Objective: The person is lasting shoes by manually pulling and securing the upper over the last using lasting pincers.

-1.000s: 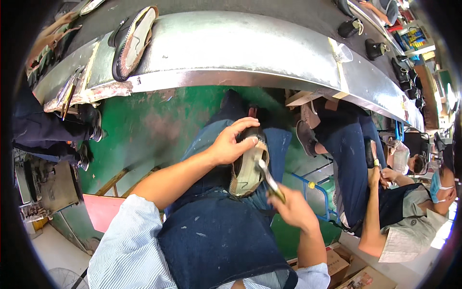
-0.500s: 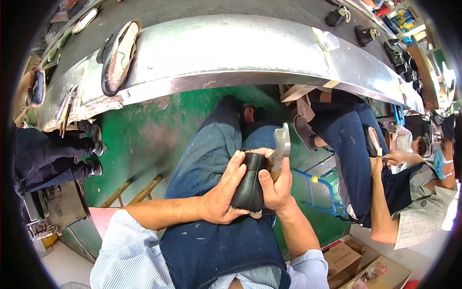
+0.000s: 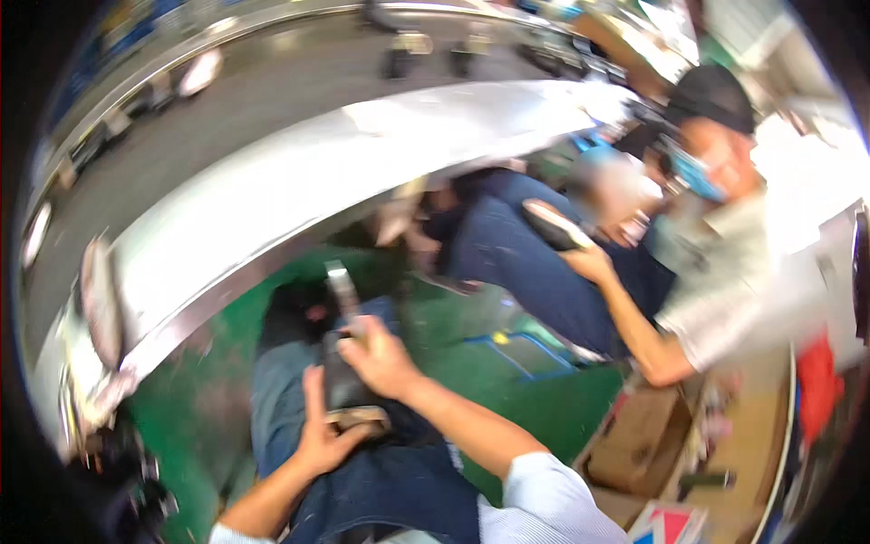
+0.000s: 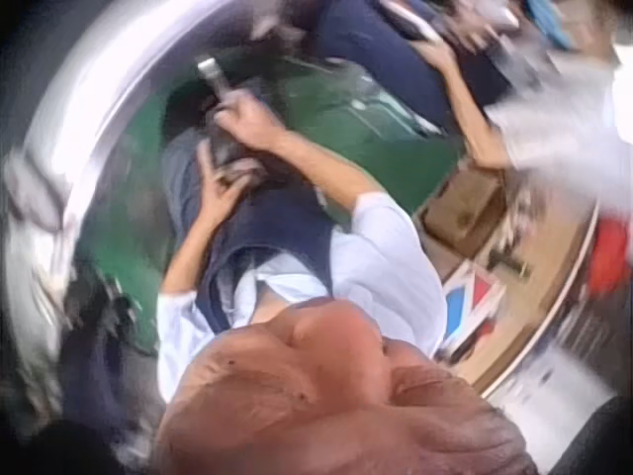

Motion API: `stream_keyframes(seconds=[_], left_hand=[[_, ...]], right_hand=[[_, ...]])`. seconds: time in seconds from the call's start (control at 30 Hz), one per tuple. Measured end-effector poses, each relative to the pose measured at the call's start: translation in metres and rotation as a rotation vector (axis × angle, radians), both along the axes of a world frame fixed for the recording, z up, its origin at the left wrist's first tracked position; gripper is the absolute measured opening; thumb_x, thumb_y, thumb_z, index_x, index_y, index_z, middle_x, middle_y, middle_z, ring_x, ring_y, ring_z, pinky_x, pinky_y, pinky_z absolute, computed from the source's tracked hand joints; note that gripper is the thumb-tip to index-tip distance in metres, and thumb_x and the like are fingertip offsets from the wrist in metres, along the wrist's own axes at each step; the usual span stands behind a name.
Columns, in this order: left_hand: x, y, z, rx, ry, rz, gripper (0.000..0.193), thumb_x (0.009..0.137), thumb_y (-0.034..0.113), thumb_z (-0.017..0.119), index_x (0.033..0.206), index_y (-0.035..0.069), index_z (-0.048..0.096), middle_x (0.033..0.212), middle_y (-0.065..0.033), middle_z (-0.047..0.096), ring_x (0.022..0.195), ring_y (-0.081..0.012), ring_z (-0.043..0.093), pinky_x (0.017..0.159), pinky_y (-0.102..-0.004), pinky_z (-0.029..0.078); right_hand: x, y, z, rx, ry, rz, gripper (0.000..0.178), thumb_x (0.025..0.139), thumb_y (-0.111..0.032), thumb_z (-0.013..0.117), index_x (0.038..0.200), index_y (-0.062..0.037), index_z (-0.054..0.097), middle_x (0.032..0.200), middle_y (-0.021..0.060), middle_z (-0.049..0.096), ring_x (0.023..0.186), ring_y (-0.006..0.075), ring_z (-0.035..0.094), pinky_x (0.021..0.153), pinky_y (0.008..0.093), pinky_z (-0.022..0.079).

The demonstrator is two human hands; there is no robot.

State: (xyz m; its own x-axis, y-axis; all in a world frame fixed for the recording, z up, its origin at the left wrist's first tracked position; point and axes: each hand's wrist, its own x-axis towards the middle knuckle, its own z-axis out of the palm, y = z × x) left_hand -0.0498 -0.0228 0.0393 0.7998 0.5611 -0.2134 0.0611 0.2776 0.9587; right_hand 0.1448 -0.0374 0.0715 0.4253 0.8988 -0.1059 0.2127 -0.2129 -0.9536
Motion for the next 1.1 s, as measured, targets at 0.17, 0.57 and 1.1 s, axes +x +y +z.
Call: stream_keyframes(seconds=[0.17, 0.57, 1.1], left_hand=[[0.002, 0.037, -0.021, -0.190, 0.006, -0.098, 0.067, 0.073, 0.006, 0.077, 0.132, 0.004, 0.045, 0.111, -0.0093, 0.064, 0.100, -0.0214, 0.064, 0.089, -0.0373, 0.052], [-0.003, 0.075, 0.023, -0.302, -0.089, -0.138, 0.110, 0.059, 0.031, 0.094, 0.148, 0.005, 0.034, 0.145, -0.0114, 0.046, 0.131, -0.0314, 0.046, 0.108, -0.0454, 0.039], [0.033, 0.088, 0.128, 1.187, 0.423, -0.528, 0.085, 0.064, 0.021, 0.083, 0.140, 0.011, 0.048, 0.128, -0.0251, 0.053, 0.113, -0.0428, 0.055, 0.099, -0.0509, 0.041]], right_hand=[[0.044, -0.009, -0.008, 0.087, 0.092, 0.069, 0.033, 0.092, -0.018, 0.062, 0.120, -0.0034, 0.051, 0.109, 0.0141, 0.064, 0.105, 0.0220, 0.061, 0.093, 0.0357, 0.046], [0.059, 0.010, -0.067, -0.012, 0.484, -0.314, 0.020, 0.088, -0.010, 0.063, 0.102, -0.0052, 0.050, 0.082, 0.0032, 0.061, 0.073, 0.0130, 0.061, 0.057, 0.0281, 0.048], [0.032, -0.053, -0.019, -0.026, 1.038, 0.195, 0.051, 0.091, -0.038, 0.068, 0.128, -0.0063, 0.052, 0.111, 0.0033, 0.063, 0.094, 0.0125, 0.061, 0.071, 0.0277, 0.051]])
